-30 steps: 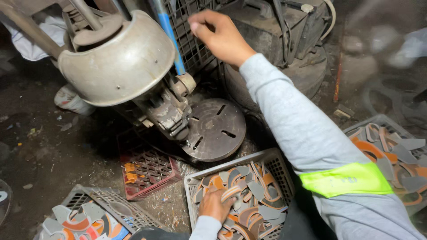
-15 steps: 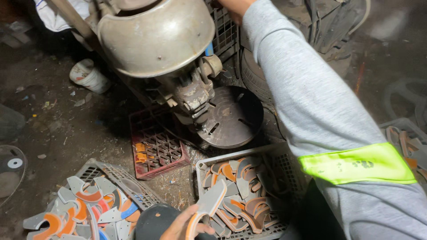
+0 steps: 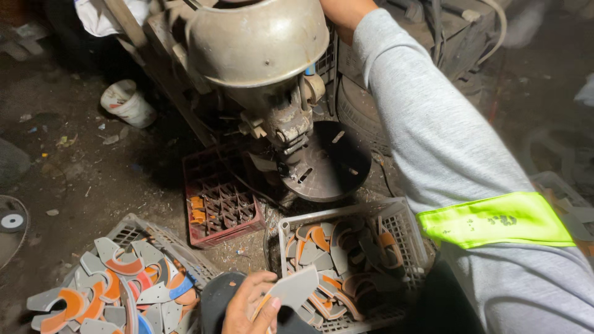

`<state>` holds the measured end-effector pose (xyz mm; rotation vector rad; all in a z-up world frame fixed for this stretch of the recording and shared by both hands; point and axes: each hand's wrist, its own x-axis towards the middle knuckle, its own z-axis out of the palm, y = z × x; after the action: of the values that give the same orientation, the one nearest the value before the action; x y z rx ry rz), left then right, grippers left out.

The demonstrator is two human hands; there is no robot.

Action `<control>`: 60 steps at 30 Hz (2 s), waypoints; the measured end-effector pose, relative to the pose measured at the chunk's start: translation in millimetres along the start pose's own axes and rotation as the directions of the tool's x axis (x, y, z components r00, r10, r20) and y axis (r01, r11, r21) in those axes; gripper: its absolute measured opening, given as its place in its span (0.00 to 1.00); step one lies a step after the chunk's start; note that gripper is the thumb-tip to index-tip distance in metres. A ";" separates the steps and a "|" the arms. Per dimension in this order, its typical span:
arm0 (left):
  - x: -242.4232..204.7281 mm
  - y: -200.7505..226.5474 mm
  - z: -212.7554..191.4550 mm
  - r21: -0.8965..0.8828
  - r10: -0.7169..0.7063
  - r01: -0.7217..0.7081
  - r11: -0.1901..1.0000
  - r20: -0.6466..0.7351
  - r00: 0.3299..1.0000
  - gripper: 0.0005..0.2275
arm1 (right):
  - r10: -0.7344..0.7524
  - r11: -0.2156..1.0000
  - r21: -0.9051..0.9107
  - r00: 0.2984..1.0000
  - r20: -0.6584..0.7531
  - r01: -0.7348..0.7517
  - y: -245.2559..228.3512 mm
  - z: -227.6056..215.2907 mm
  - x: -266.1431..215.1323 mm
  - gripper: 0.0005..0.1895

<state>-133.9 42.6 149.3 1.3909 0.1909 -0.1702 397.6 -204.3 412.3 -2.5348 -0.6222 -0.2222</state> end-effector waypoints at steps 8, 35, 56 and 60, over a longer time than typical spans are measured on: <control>37.8 47.0 19.5 0.424 -0.238 0.296 0.856 -0.185 0.954 0.11 | 0.012 1.000 0.007 0.999 0.033 -0.013 12.9 11.9 -1.2 0.13; 137.0 -6.4 16.4 0.382 -0.088 0.085 0.920 -0.010 0.996 0.10 | -0.072 0.995 0.065 0.997 -0.038 0.075 27.2 -5.1 -47.1 0.12; 236.6 43.4 -21.1 0.441 -0.398 0.376 0.815 -0.046 0.916 0.05 | -0.233 0.437 0.759 0.876 -0.422 0.483 -52.9 -72.7 -198.1 0.09; 251.5 38.8 -27.4 0.701 -0.178 0.143 0.699 -0.023 0.984 0.12 | -0.232 0.429 0.762 0.874 -0.427 0.486 -50.0 -69.4 -197.6 0.09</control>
<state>118.7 74.5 123.1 2.1390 0.2199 -0.4598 197.6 -278.8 440.2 -1.3319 -0.8941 -0.2979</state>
